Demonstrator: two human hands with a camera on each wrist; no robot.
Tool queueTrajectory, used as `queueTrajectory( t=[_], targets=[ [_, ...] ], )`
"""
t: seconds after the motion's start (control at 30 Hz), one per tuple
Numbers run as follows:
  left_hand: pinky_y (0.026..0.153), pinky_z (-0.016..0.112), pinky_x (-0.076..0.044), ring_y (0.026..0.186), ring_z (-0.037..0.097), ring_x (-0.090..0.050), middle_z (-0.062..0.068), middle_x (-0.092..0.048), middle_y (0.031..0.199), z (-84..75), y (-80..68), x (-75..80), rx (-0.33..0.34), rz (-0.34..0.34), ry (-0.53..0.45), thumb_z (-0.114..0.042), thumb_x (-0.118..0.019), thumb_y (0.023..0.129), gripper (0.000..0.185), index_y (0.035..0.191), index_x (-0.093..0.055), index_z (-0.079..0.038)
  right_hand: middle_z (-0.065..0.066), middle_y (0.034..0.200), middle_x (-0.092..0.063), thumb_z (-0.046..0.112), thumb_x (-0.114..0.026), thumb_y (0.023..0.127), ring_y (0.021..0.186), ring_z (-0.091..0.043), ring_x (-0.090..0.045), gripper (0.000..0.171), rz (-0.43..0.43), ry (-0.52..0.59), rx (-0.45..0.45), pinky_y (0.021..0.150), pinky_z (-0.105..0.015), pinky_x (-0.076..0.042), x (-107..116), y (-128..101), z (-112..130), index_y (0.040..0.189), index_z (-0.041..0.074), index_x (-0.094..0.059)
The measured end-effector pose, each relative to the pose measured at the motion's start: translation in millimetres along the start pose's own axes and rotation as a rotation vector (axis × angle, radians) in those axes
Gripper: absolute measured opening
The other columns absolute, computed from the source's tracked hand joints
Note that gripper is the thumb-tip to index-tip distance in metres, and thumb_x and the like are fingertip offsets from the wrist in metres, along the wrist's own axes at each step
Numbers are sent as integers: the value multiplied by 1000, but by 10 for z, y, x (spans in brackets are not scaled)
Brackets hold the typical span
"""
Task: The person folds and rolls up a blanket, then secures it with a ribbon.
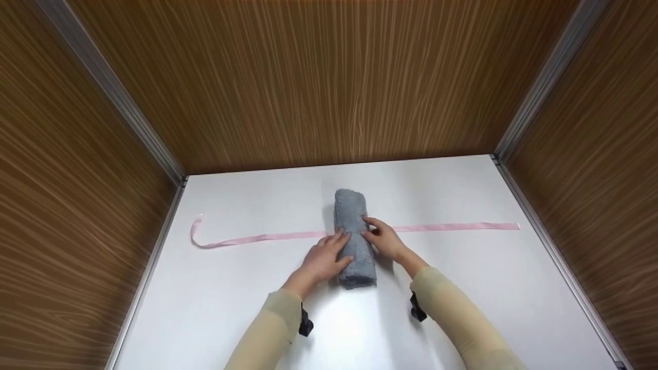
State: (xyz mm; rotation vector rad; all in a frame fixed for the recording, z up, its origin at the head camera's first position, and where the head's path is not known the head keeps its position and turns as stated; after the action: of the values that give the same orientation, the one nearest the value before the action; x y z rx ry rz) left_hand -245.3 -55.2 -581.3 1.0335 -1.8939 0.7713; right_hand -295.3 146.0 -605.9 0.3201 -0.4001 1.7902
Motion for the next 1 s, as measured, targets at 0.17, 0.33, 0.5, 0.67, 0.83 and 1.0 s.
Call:
queueTrajectory(
  t=[0.17,0.33,0.5,0.67,0.83,1.0],
  targets=[
    [115,54,-33,148,33,-33,3,-25,168,3,2,-11,21,25,28,-52,-49,105,67,162,-32,-22,-16,135,-59,20,-65,102,106,-24,-58,51,-4,-67,49,89,-39,-49,-5,-3,1,150,8,-52],
    [113,54,-36,146,33,-35,3,-27,167,6,11,-24,18,23,48,-53,-49,105,67,162,-33,-21,-12,103,-64,16,-66,101,82,-17,-53,49,-24,-136,145,74,-33,-45,1,5,30,146,2,-55],
    [113,53,-37,146,33,-36,3,-28,167,14,23,-23,16,19,77,-52,-49,105,67,162,-33,-21,-8,92,-61,15,-67,101,76,-15,-50,47,-29,-165,156,72,-32,-43,4,26,40,145,3,-57],
    [114,52,-36,146,32,-36,4,-27,167,22,21,-33,12,22,85,-52,-49,105,67,162,-33,-21,-8,89,-60,15,-68,101,76,-16,-50,47,-22,-172,151,73,-34,-42,3,27,39,145,3,-57],
    [114,52,-36,146,33,-37,4,-28,167,20,15,-34,9,18,77,-52,-49,105,67,162,-33,-21,-8,90,-62,16,-68,100,75,-14,-50,48,-22,-168,152,72,-33,-43,13,27,34,145,4,-57],
    [114,52,-35,146,34,-36,3,-27,167,24,23,-44,20,25,75,-53,-49,105,67,162,-32,-22,-12,99,-67,16,-69,100,80,-20,-58,47,-26,-174,149,75,-36,-48,35,33,39,145,7,-58]
  ],
)
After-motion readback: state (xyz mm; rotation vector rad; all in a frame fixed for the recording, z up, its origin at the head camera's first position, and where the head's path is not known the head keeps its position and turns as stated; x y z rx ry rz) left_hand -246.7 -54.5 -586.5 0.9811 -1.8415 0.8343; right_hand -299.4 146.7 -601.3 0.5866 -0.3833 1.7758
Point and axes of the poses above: each hand's wrist, its own y-axis towards the middle knuckle, its own x-axis out of the back of the hand, z = x × y, the point moved 4 cm from there along y, towards the middle knuckle
